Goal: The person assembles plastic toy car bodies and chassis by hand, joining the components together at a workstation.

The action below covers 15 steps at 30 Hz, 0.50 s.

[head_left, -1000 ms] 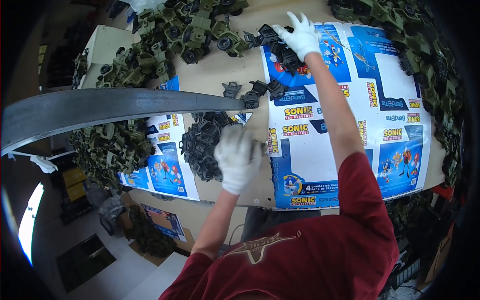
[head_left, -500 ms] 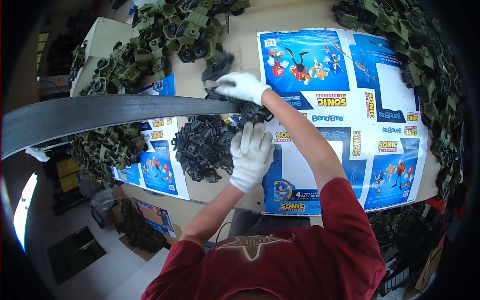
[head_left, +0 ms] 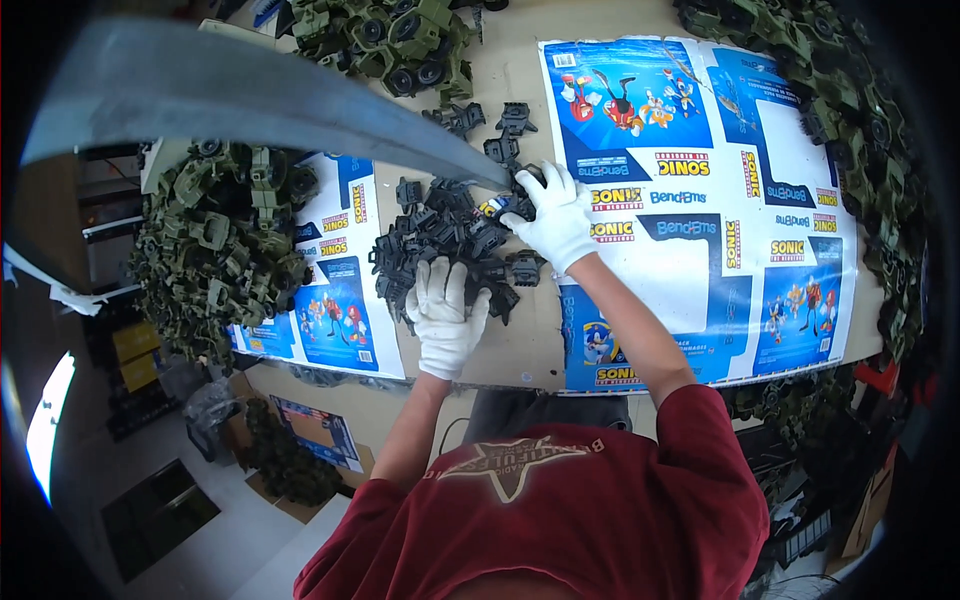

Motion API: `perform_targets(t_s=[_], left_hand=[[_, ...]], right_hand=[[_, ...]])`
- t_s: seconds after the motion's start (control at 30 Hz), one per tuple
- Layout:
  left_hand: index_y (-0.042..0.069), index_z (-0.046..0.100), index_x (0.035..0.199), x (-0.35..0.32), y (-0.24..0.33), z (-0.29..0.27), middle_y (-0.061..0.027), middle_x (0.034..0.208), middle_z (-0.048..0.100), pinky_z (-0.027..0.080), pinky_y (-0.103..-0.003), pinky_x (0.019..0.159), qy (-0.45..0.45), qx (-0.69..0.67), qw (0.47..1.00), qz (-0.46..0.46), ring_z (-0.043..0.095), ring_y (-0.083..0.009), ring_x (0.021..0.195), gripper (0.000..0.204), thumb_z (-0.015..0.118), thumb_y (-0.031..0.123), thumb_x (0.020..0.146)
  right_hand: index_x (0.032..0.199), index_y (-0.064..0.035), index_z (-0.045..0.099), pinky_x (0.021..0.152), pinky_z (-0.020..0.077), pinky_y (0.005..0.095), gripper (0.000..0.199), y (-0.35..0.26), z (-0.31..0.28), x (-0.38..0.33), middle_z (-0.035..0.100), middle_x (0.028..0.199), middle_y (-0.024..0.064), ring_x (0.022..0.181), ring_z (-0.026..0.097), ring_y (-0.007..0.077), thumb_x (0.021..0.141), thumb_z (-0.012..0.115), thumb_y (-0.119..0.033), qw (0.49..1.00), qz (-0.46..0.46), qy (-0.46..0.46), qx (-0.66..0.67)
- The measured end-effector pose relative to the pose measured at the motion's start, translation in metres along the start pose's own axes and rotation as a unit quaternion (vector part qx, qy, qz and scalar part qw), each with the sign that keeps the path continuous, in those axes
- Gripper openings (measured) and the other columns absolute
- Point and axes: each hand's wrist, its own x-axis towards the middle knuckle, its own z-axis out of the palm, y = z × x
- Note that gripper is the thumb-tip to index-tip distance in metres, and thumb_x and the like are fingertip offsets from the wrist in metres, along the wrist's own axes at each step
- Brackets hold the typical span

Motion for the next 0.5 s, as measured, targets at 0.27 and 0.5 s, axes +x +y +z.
perform_targets(t_s=[0.27,0.5], left_hand=[[0.010,0.039,0.143,-0.057,-0.079,-0.014,-0.0166,0.144,0.042,0.030,-0.056,0.105,0.051,-0.100,0.993,0.033,0.035,-0.0426,0.138,0.078,0.077,0.037,0.080],[0.001,0.046,0.136,-0.085,-0.238,0.029,-0.0219,0.134,0.050,0.031,-0.052,0.110,0.149,-0.105,0.979,-0.091,0.042,-0.0438,0.132,0.057,0.069,0.024,0.089]], right_hand=[[0.128,-0.0114,0.055,0.101,0.0400,0.0521,0.061,-0.070,0.058,-0.040,0.049,0.137,0.0182,0.124,0.048,0.0391,0.078,0.077,-0.039,0.966,0.177,0.183,0.053],[0.139,-0.0169,0.052,0.110,0.0268,0.0578,0.076,-0.146,0.047,-0.049,0.045,0.145,0.0206,0.134,0.042,0.0389,0.083,0.060,-0.067,0.998,0.026,-0.065,-0.009]])
